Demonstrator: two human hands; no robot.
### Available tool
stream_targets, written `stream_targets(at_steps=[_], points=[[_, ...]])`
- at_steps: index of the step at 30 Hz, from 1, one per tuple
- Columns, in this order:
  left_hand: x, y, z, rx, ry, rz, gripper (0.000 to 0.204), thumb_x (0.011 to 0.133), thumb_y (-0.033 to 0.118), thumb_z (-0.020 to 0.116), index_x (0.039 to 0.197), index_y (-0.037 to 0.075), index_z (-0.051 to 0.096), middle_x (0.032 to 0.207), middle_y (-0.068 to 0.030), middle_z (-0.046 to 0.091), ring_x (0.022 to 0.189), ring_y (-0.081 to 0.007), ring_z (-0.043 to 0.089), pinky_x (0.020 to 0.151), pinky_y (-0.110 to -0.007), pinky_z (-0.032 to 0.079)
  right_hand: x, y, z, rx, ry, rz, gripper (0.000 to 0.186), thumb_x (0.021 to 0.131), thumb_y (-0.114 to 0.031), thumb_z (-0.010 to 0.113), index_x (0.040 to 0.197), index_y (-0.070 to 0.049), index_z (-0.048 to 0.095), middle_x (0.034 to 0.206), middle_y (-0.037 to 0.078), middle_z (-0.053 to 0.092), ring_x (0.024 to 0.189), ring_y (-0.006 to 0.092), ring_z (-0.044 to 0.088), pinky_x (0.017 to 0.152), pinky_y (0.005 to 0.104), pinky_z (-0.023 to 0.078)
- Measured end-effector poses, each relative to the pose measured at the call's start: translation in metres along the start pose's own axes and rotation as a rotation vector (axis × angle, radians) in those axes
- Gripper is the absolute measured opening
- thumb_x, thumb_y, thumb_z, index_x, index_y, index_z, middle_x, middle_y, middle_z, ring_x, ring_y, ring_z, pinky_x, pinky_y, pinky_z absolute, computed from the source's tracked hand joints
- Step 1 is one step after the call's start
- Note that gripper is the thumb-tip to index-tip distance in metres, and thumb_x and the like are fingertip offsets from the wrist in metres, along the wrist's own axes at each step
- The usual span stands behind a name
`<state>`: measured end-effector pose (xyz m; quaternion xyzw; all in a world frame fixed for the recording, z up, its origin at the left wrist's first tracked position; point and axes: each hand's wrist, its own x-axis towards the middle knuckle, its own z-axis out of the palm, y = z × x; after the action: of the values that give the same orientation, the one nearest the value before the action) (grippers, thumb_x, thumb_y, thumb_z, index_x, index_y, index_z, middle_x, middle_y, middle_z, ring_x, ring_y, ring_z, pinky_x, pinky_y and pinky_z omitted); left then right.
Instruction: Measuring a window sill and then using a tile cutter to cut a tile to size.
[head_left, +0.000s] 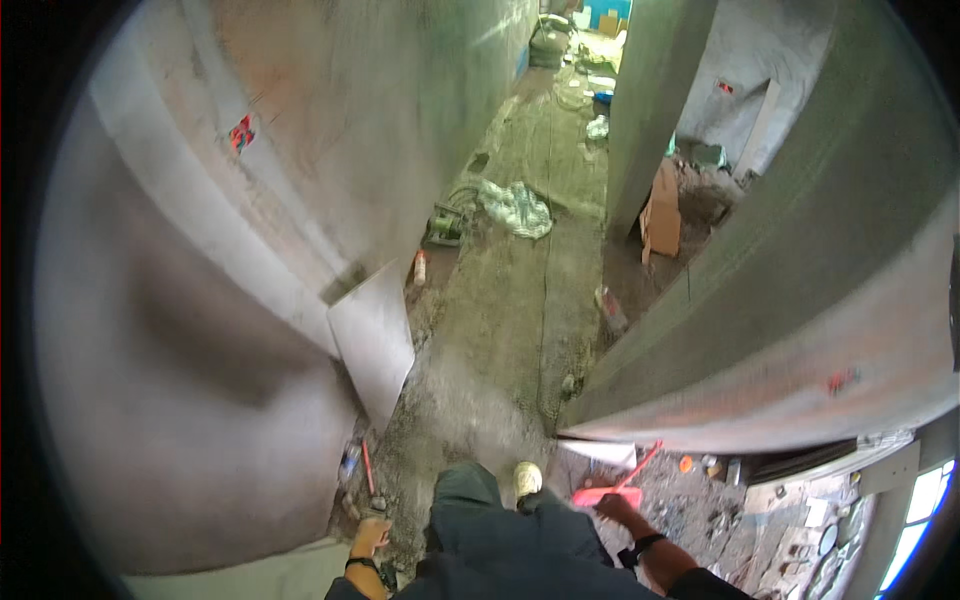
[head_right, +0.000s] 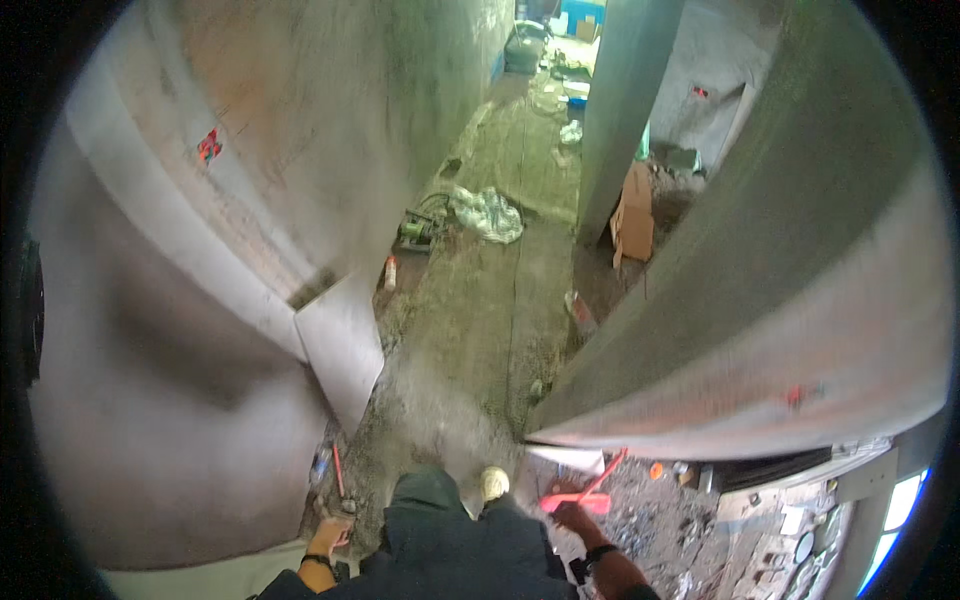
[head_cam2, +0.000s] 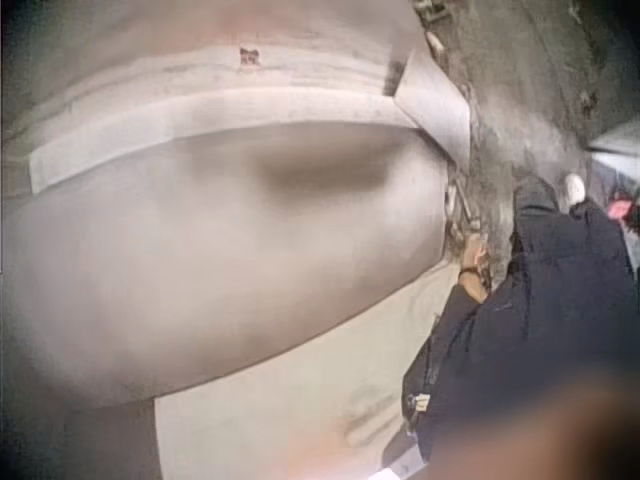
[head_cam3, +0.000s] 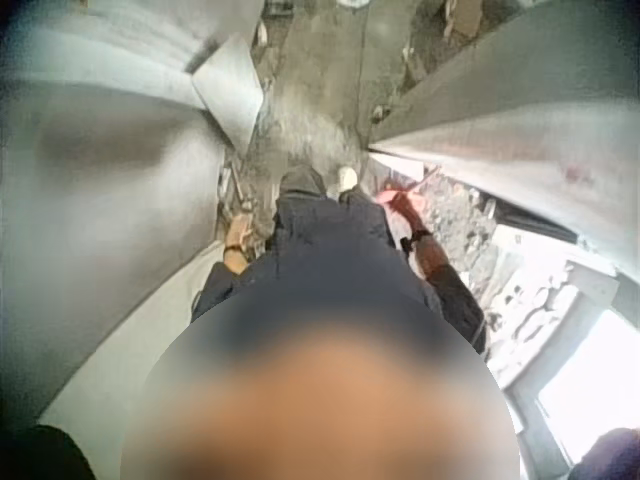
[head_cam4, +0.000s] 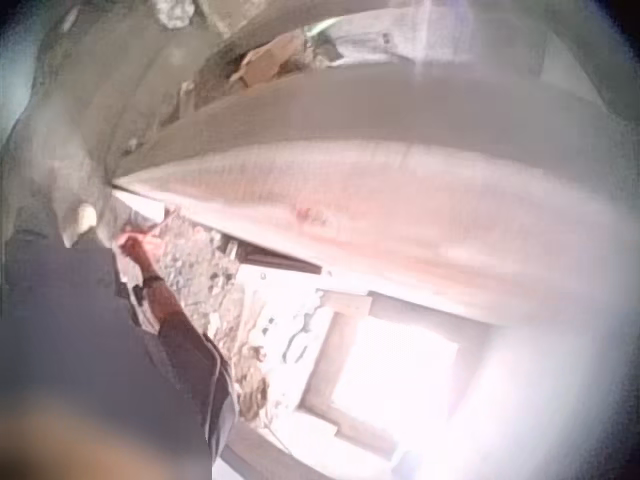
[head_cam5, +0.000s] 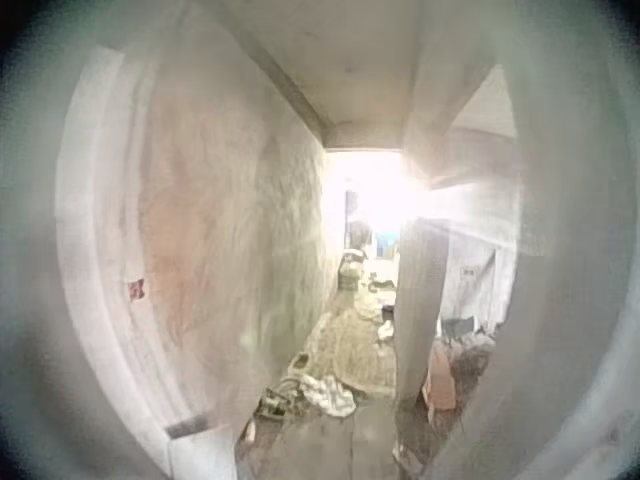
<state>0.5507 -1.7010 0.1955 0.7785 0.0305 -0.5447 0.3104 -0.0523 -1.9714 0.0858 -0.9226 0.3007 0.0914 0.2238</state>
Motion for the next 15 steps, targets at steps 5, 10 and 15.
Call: stream_targets(at_steps=[5,10,15], points=[[0.068,0.124,0.009,-0.12,0.005,-0.147,0.024,0.089,0.016,0.065,0.073,-0.001,0.062,0.057,-0.0062,0.049,0.046,-0.0165,0.043,0.046,-0.03,0.037,0.121,0.002,-0.065,0.544,0.145,-0.316,0.03,0.078,-0.023,0.062,0.105,-0.009,0.064,0.082,0.011,0.06,0.07,0.0275,0.06,0.057,0.041,0.048],[0.276,0.321,0.036,1.272,-0.224,0.656,0.023,0.08,0.025,0.067,0.07,0.005,0.07,0.062,-0.0121,0.064,0.059,-0.0211,0.064,0.054,-0.037,0.049,0.135,0.011,-0.053,0.578,-0.162,0.311,0.031,0.09,-0.032,0.054,0.1,-0.007,0.069,0.087,0.016,0.067,0.068,0.0232,0.062,0.063,0.0365,0.052],[0.359,0.651,0.116,0.627,-0.173,0.564,0.02,0.078,0.022,0.069,0.08,0.003,0.065,0.07,-0.0109,0.067,0.062,-0.0183,0.064,0.057,-0.035,0.05,0.264,0.014,-0.191,0.806,-0.045,0.495,0.031,0.088,-0.03,0.056,0.107,-0.008,0.067,0.096,0.017,0.067,0.078,0.0258,0.063,0.07,0.0368,0.051]])
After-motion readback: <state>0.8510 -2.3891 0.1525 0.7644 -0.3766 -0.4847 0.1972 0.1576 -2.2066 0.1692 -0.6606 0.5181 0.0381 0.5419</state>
